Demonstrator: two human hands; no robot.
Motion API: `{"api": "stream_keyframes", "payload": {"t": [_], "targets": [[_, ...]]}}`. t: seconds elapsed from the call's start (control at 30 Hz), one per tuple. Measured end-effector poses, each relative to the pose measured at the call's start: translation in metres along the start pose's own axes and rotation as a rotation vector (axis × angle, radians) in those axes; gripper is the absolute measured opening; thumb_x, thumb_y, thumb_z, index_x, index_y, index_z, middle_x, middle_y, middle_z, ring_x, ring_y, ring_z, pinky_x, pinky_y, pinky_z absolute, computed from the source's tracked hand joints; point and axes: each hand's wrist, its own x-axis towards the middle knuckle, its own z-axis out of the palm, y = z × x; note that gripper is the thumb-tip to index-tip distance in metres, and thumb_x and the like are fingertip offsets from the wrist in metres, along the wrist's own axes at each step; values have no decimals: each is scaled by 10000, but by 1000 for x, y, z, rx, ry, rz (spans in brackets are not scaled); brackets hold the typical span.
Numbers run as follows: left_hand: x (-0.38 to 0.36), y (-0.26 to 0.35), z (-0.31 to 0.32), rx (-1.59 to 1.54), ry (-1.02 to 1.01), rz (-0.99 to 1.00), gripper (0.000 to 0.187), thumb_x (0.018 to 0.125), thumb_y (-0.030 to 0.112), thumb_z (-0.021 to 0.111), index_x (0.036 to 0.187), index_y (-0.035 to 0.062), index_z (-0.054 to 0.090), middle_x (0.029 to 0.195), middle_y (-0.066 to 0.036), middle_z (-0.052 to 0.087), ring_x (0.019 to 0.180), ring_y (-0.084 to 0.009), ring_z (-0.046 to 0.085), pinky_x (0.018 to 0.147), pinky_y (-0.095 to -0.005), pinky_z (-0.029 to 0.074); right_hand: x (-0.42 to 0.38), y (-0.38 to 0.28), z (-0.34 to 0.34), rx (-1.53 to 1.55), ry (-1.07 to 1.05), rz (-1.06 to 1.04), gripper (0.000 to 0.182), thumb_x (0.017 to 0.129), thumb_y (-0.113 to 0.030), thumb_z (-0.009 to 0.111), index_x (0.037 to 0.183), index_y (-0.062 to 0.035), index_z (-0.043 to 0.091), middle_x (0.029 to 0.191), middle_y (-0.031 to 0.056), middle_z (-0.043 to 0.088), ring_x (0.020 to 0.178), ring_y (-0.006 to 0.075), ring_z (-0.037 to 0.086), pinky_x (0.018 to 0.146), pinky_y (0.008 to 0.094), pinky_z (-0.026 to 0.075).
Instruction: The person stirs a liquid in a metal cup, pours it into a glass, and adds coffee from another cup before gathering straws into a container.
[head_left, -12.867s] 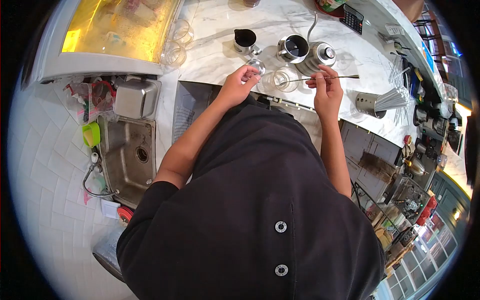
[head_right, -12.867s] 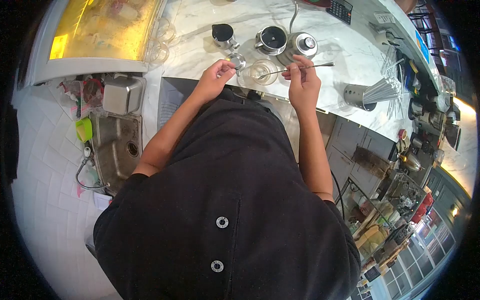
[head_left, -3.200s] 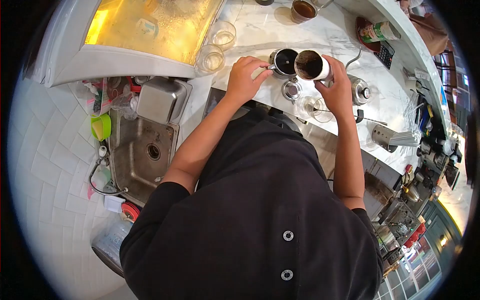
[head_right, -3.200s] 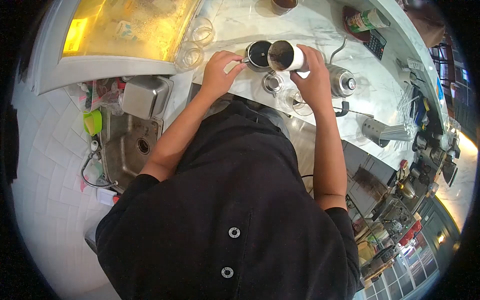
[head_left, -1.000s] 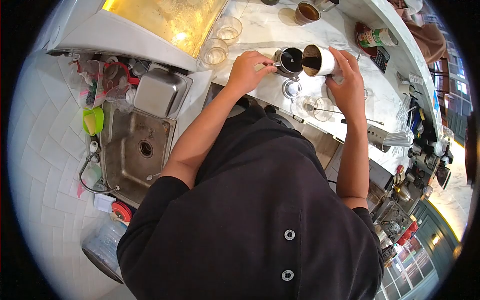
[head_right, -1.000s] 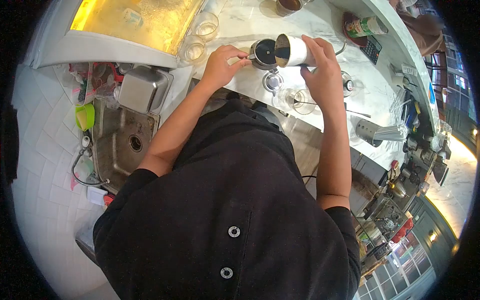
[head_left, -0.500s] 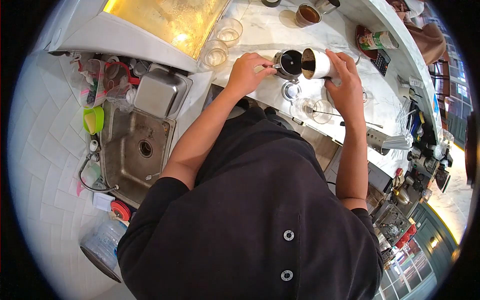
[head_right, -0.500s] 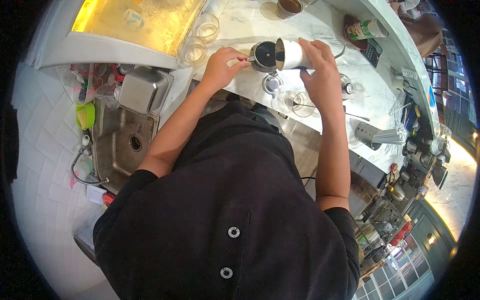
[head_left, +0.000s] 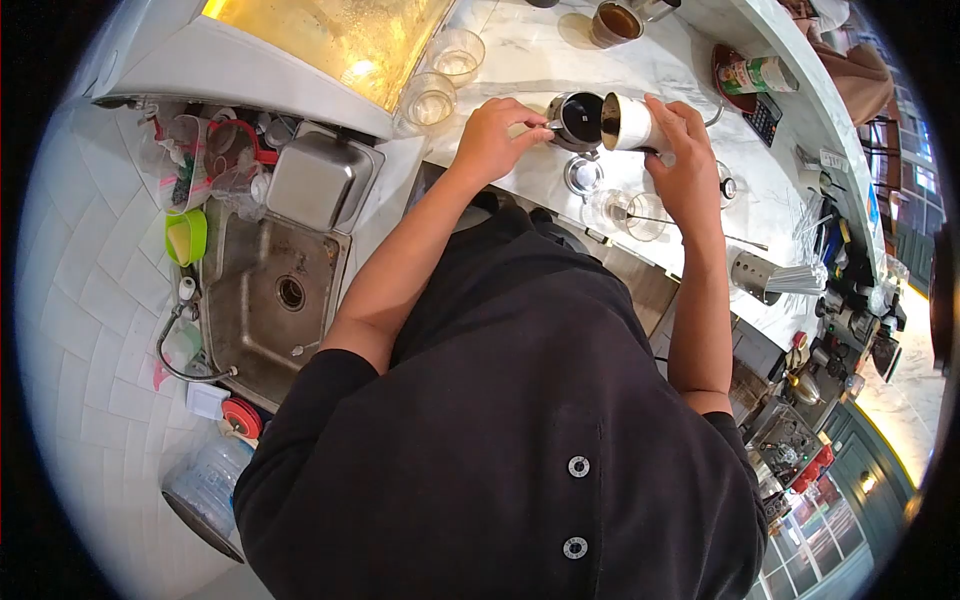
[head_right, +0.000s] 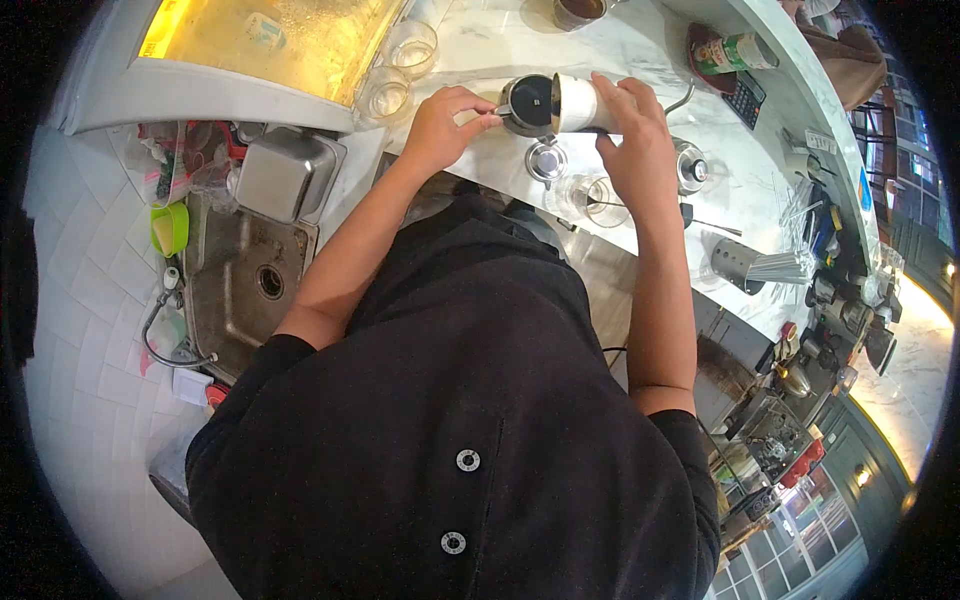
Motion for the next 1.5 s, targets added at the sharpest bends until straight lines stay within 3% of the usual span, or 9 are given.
{"api": "stream_keyframes", "payload": {"t": [0.27, 0.37, 0.8, 0.87, 0.97, 1.17, 1.3, 1.37, 1.5], "targets": [[0, -5, 2, -11, 23, 21, 252, 840, 300, 866, 962, 84, 821, 914, -105, 740, 933, -323, 679, 845, -431, 540, -1, -1, 4, -4, 9, -26, 755, 760, 55, 764, 1446, -238, 652, 1391, 132, 611, 1250, 373, 622, 1026, 456, 540], [-2, 0, 0, 0, 4, -3, 228, 857, 251, 861, 982, 66, 816, 966, -91, 765, 975, -285, 683, 885, -395, 537, -2, -5, 2, 36, 27, 21, 758, 753, 61, 763, 1444, -231, 655, 1395, 141, 609, 1264, 377, 614, 1037, 456, 533], [-5, 0, 1, 3, -5, -1, 264, 874, 267, 851, 1010, 44, 808, 1004, -107, 775, 998, -300, 696, 896, -397, 542, -11, -7, 15, 56, 53, 25, 752, 749, 50, 792, 1440, -214, 655, 1356, 150, 617, 1219, 385, 633, 1016, 453, 534], [-4, -2, 4, -21, 37, 36, 264, 862, 288, 846, 1036, 93, 810, 915, -96, 744, 945, -307, 693, 866, -420, 545, -13, -6, 16, 95, 47, 72, 730, 755, 47, 812, 1430, -177, 648, 1371, 151, 621, 1229, 383, 635, 1013, 449, 536], [-4, 8, 0, -91, 24, -1, 297, 866, 266, 846, 1101, 93, 793, 922, -94, 731, 930, -289, 693, 857, -404, 548, -19, -2, 20, 200, 120, 76, 712, 758, 42, 828, 1420, -135, 633, 1375, 157, 633, 1236, 380, 639, 1014, 441, 538], [-12, 10, -11, -88, 32, -14, 364, 900, 216, 832, 1221, 66, 749, 1010, -98, 733, 955, -222, 703, 887, -350, 551, -38, -4, 24, 435, 67, 218, 666, 826, -15, 853, 1436, -79, 593, 1391, 140, 658, 1267, 304, 653, 1028, 419, 540], [-21, 9, -20, -97, 45, -35, 365, 905, 209, 826, 1231, 70, 741, 1031, -90, 733, 963, -207, 700, 896, -347, 546, -49, 8, 36, 579, 61, 184, 728, 832, -38, 859, 1478, -46, 521, 1385, 145, 659, 1287, 280, 642, 1072, 408, 517], [-27, 8, -24, -94, 57, -72, 364, 913, 200, 814, 1247, 80, 733, 1049, -78, 734, 979, -191, 696, 898, -337, 536, -53, 2, 33, 536, 69, 121, 672, 864, -48, 851, 1450, 3, 525, 1346, 111, 647, 1255, 206, 628, 1095, 360, 484], [-45, 11, -36, -75, 101, -93, 356, 899, 192, 813, 1218, 56, 731, 1020, -98, 728, 939, -224, 698, 869, -351, 556, -62, 1, 47, 657, 72, 91, 632, 842, 5, 857, 1389, -13, 541, 1305, 103, 654, 1221, 205, 638, 1075, 353, 490]]}}
